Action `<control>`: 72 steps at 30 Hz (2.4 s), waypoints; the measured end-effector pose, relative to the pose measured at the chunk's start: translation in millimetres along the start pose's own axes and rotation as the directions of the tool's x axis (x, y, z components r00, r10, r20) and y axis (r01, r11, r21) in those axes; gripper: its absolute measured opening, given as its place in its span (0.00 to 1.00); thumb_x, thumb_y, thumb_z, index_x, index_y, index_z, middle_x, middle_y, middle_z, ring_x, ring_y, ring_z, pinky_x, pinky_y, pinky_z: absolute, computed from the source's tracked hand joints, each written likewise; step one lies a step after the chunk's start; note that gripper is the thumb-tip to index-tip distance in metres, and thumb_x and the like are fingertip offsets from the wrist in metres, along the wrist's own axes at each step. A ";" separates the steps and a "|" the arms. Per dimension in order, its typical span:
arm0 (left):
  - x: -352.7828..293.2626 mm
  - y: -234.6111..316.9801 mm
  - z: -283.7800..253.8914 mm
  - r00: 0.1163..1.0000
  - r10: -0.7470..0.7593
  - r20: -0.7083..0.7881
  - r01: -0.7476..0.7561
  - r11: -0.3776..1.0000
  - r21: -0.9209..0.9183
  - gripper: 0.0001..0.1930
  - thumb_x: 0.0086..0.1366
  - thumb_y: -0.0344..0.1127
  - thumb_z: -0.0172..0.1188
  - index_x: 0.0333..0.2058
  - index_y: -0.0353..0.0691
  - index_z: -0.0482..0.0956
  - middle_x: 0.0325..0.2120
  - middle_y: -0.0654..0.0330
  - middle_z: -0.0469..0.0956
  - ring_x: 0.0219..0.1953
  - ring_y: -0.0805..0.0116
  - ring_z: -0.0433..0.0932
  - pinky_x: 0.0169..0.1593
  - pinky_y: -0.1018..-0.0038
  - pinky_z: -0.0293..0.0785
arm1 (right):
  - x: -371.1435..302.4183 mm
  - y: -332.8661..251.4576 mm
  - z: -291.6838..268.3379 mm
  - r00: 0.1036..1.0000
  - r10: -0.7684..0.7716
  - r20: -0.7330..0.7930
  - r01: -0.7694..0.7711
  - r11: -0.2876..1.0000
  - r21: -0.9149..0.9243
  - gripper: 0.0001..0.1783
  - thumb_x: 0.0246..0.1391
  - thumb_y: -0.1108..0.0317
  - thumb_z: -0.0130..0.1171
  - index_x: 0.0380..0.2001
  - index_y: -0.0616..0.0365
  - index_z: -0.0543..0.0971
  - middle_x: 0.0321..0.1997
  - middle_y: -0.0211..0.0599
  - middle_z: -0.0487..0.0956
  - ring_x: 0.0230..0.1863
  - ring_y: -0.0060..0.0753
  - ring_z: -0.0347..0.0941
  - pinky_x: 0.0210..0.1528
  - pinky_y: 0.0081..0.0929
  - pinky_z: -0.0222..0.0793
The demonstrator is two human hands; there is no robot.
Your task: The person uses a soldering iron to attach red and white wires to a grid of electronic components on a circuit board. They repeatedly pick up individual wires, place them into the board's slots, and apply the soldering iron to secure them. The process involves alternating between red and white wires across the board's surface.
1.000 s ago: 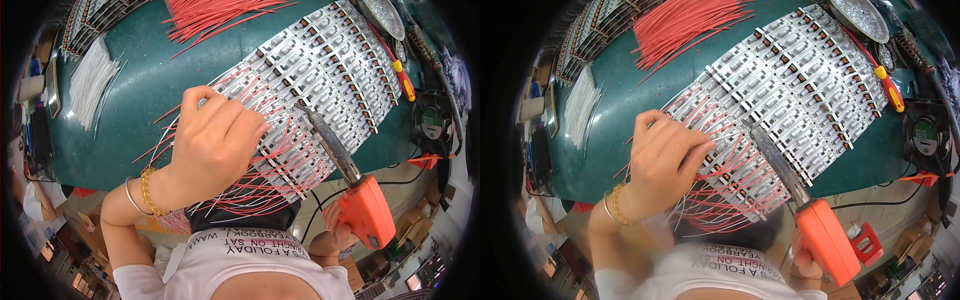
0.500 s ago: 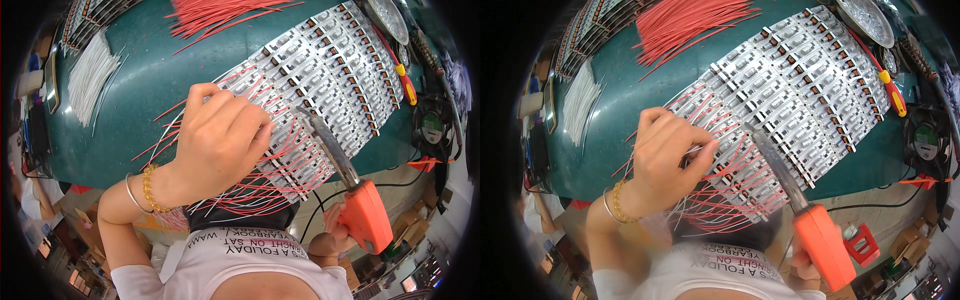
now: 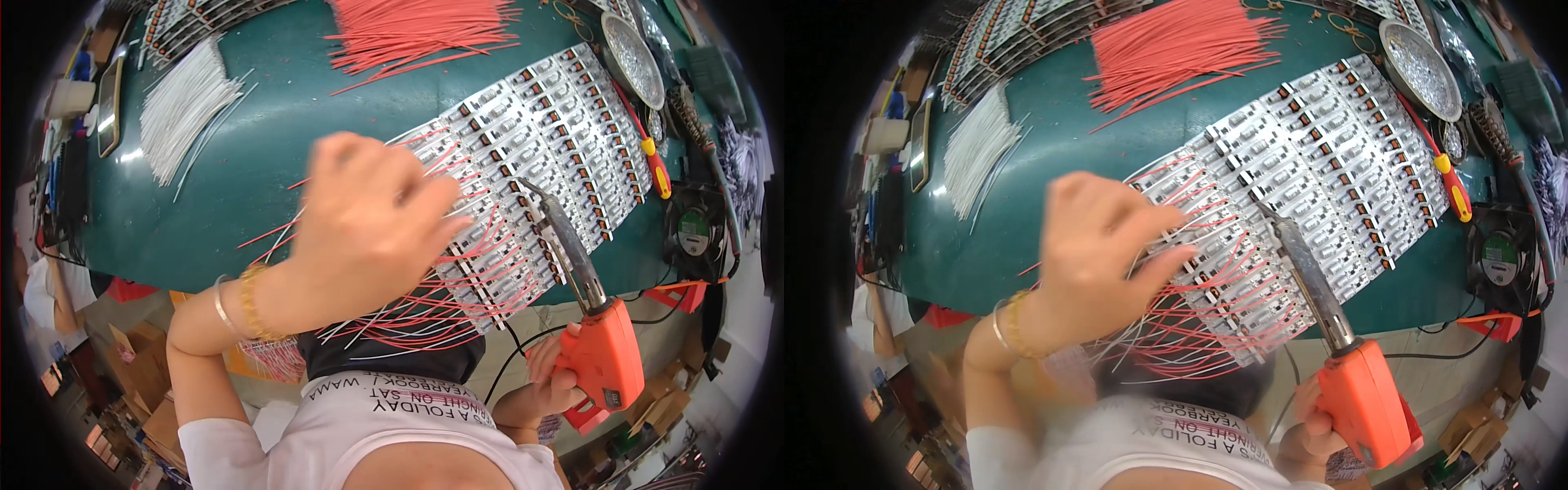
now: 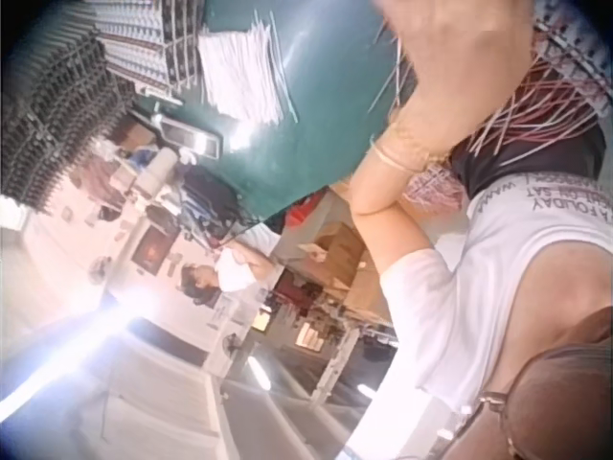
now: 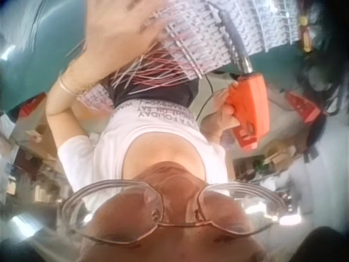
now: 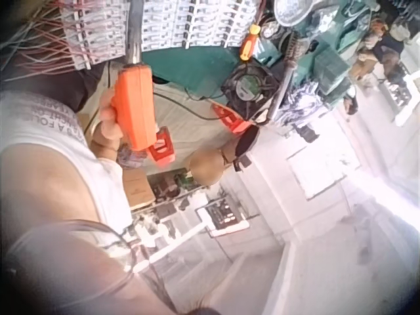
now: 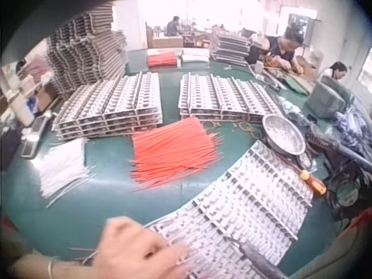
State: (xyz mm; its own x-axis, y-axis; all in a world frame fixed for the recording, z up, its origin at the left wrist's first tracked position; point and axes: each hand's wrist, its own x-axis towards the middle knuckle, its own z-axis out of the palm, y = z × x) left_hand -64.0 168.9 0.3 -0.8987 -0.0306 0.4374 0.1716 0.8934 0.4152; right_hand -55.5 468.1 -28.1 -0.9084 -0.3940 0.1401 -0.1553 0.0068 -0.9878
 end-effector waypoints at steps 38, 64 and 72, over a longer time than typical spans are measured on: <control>-16.4 36.8 10.5 0.942 -0.332 -0.044 0.314 0.921 -0.229 0.05 0.54 0.24 0.65 0.25 0.38 0.77 0.21 0.64 0.74 0.22 0.69 0.69 0.34 0.72 0.63 | -20.4 1.7 -4.6 0.985 0.066 -0.158 -0.056 0.996 0.067 0.42 0.57 0.41 0.56 0.57 0.73 0.64 0.10 0.25 0.65 0.09 0.20 0.60 0.17 0.21 0.63; -14.5 45.5 34.3 0.953 -0.301 0.042 0.304 0.944 -0.133 0.09 0.53 0.28 0.65 0.24 0.41 0.71 0.19 0.65 0.70 0.22 0.63 0.68 0.39 0.65 0.60 | -43.0 6.0 -19.4 0.953 0.251 -0.168 -0.297 0.877 -0.377 0.40 0.46 0.25 0.53 0.27 0.58 0.78 0.25 0.30 0.70 0.25 0.32 0.68 0.26 0.29 0.59; -12.4 47.4 33.5 0.947 -0.314 0.066 0.320 0.937 -0.137 0.09 0.54 0.28 0.64 0.24 0.41 0.71 0.17 0.64 0.69 0.22 0.63 0.68 0.39 0.65 0.60 | -39.4 3.2 -25.3 0.966 0.248 -0.072 -0.256 0.888 -0.382 0.37 0.45 0.27 0.55 0.24 0.57 0.79 0.20 0.30 0.73 0.20 0.32 0.67 0.22 0.32 0.58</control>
State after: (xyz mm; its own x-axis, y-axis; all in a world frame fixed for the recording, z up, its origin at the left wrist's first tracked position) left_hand -58.2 226.6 -12.2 -0.9318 -0.2797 0.2312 -0.0717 0.7666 0.6382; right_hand -30.1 506.9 -35.1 -0.9442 -0.3126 -0.1042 -0.0535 0.4576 -0.8875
